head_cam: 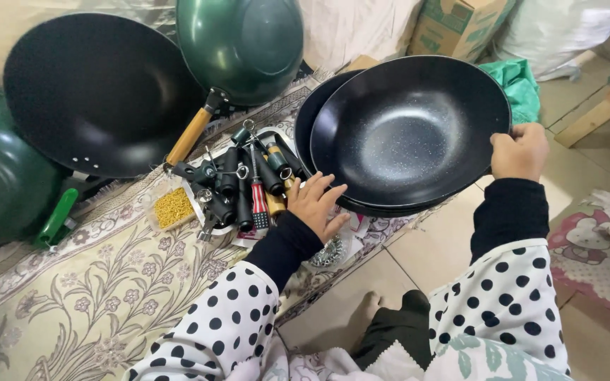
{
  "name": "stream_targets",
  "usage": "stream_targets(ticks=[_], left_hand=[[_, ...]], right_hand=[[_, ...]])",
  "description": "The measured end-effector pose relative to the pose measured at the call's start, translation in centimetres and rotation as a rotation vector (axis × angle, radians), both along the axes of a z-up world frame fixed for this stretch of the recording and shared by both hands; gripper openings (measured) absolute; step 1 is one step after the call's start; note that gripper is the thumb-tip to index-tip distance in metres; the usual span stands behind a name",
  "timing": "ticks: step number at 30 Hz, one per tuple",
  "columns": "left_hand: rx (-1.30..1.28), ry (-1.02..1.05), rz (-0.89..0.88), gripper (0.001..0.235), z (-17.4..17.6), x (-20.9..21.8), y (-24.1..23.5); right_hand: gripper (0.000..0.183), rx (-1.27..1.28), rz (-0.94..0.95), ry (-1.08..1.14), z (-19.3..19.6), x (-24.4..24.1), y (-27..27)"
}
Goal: Assembling metal handle brackets onto various cooking pans by aligning and attaching components.
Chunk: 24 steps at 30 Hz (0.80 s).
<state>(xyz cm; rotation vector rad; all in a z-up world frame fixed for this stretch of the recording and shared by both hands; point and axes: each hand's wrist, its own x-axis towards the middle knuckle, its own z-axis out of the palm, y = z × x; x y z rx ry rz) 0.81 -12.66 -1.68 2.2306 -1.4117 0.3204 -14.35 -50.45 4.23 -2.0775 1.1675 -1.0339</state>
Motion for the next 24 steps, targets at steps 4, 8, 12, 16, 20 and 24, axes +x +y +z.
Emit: stream_targets(ticks=[4, 8, 12, 16, 20, 24], left_hand=[[-0.224, -0.017, 0.03, 0.056, -0.5, 2.0, -0.4], [-0.241, 0.054, 0.096, 0.056, -0.6, 3.8, -1.4], [-0.059, -0.078, 0.188, 0.057, -0.9, 6.0, -3.4], [0.251, -0.096, 0.203, 0.054, 3.4, 6.8, -5.6], [0.603, 0.039, 0.256, 0.054, 6.5, 7.6, -7.2], [0.621, 0.044, 0.286, 0.059, 6.6, 8.5, -7.8]], right_hand=[[0.018, -0.027, -0.043, -0.011, 0.8, -0.7, 0.7], [0.014, 0.071, -0.086, -0.075, 2.3, -1.0, 2.8], [0.017, 0.003, -0.094, -0.074, -1.8, -0.2, -0.5], [0.013, 0.054, -0.033, -0.062, -0.9, 0.6, 0.8], [0.02, 0.179, 0.0, 0.036, 0.4, 0.8, 1.3], [0.023, 0.116, 0.073, 0.143, 2.5, 0.3, 2.9]])
